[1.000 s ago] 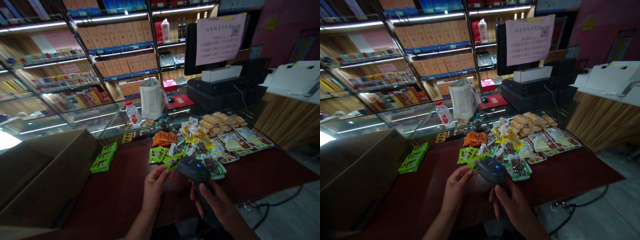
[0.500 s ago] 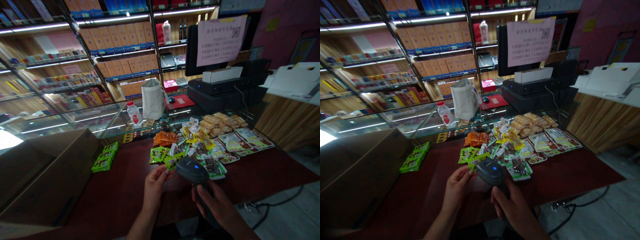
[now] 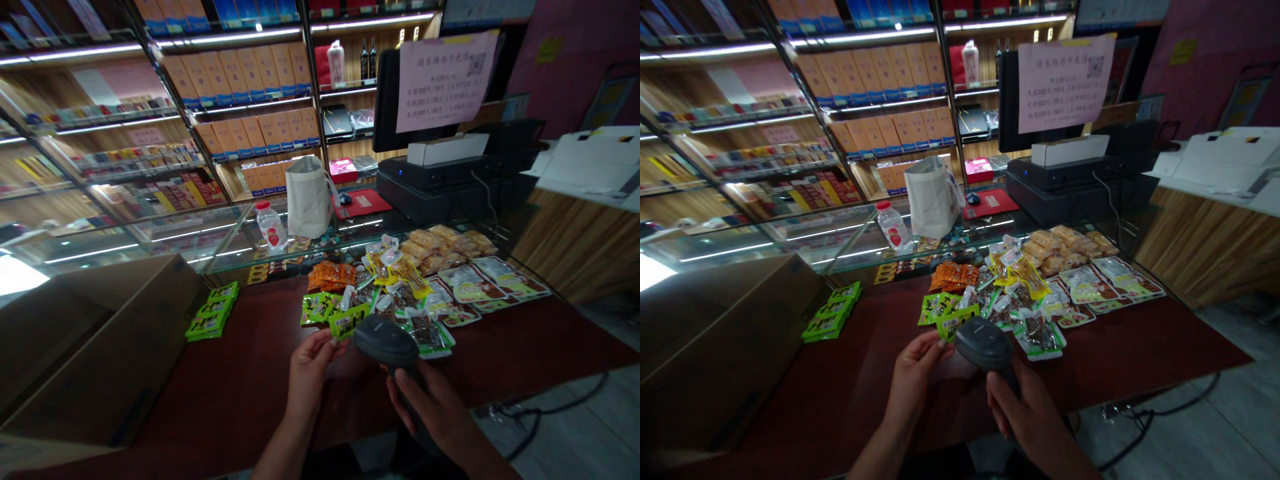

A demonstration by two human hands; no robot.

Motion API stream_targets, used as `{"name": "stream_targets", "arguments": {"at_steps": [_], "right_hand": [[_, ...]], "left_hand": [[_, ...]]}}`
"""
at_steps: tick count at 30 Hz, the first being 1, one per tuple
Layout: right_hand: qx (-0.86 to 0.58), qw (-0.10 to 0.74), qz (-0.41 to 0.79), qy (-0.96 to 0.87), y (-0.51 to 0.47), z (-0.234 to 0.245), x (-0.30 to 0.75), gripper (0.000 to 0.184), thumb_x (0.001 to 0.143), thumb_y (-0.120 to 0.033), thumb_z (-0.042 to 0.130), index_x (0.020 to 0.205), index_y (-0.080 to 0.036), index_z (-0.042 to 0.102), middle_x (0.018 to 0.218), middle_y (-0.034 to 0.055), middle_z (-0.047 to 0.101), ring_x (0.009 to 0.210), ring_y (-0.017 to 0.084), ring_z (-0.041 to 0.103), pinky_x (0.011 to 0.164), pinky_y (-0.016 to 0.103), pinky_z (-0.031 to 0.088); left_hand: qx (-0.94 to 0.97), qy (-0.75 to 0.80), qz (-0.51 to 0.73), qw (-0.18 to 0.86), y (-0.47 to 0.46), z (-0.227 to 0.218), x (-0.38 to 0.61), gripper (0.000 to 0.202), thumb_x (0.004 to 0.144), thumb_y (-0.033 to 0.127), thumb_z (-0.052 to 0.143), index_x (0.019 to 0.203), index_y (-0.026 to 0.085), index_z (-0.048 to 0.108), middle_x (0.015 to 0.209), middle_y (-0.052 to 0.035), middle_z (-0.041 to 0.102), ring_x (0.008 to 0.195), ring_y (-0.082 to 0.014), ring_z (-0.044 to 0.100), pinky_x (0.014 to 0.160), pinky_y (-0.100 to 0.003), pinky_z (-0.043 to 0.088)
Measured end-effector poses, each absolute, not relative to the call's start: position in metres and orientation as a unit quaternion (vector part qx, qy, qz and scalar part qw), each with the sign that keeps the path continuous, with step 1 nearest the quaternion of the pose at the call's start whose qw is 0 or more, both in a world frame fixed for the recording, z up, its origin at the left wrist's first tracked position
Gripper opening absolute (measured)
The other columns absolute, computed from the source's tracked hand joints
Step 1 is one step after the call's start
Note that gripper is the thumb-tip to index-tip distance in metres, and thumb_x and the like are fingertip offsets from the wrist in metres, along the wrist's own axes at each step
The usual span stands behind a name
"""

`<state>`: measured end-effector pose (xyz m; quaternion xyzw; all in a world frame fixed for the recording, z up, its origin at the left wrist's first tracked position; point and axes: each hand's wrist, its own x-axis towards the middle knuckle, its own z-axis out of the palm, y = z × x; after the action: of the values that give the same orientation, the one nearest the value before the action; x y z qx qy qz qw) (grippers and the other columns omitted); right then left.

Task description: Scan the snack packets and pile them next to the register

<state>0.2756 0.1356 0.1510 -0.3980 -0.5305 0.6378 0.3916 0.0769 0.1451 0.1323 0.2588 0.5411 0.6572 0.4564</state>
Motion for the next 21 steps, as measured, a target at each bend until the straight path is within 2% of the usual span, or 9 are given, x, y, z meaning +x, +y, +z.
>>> {"name": "stream_targets", "arguments": {"at_steps": [3, 6, 11, 16, 21], "right_hand": [[-0.414, 0.408, 0.644, -0.497, 0.14, 0.145, 0.279, 0.052, 0.083, -0.069, 0.059, 0.075, -0.017, 0.055, 0.063, -0.0012, 0.058, 0.039, 0.006, 0.043, 0.039, 0.019, 0.033], [-0.45, 0.429, 0.643, -0.447, 0.146, 0.14, 0.288, 0.055, 0.078, -0.071, 0.063, 0.085, -0.017, 0.059, 0.064, -0.0009, 0.06, 0.039, 0.007, 0.045, 0.038, 0.019, 0.035], [-0.457, 0.459, 0.632, -0.425, 0.154, 0.135, 0.299, 0.055, 0.079, -0.068, 0.064, 0.094, -0.016, 0.061, 0.065, -0.0014, 0.06, 0.039, 0.007, 0.046, 0.037, 0.018, 0.036], [-0.449, 0.465, 0.638, -0.419, 0.153, 0.133, 0.297, 0.053, 0.079, -0.067, 0.065, 0.093, -0.016, 0.061, 0.065, -0.0014, 0.061, 0.039, 0.006, 0.046, 0.036, 0.018, 0.036], [-0.447, 0.45, 0.645, -0.427, 0.151, 0.128, 0.292, 0.052, 0.08, -0.067, 0.064, 0.09, -0.016, 0.06, 0.065, -0.0013, 0.061, 0.039, 0.006, 0.046, 0.037, 0.018, 0.037]], "left_hand": [[0.228, 0.544, 0.654, 0.473, 0.147, 0.125, 0.067, 0.041, 0.056, 0.029, 0.09, 0.087, 0.012, 0.071, 0.077, -0.0063, 0.076, 0.075, -0.0218, 0.075, 0.073, -0.03, 0.061], [0.19, 0.557, 0.64, 0.494, 0.147, 0.117, 0.055, 0.04, 0.053, 0.022, 0.091, 0.083, 0.009, 0.068, 0.076, -0.0085, 0.075, 0.073, -0.0229, 0.075, 0.068, -0.027, 0.062], [0.179, 0.569, 0.616, 0.515, 0.151, 0.114, 0.04, 0.029, 0.064, 0.007, 0.083, 0.087, 0.007, 0.066, 0.078, -0.0124, 0.075, 0.071, -0.0227, 0.075, 0.066, -0.025, 0.062], [0.149, 0.553, 0.67, 0.473, 0.171, 0.125, 0.029, 0.016, 0.077, -0.003, 0.068, 0.087, 0.008, 0.062, 0.078, -0.0102, 0.074, 0.072, -0.0194, 0.075, 0.068, -0.023, 0.061], [0.09, 0.529, 0.697, 0.476, 0.193, 0.122, 0.032, 0.019, 0.081, -0.009, 0.056, 0.08, 0.009, 0.055, 0.072, -0.0097, 0.071, 0.071, -0.0194, 0.075, 0.067, -0.022, 0.061]]}}
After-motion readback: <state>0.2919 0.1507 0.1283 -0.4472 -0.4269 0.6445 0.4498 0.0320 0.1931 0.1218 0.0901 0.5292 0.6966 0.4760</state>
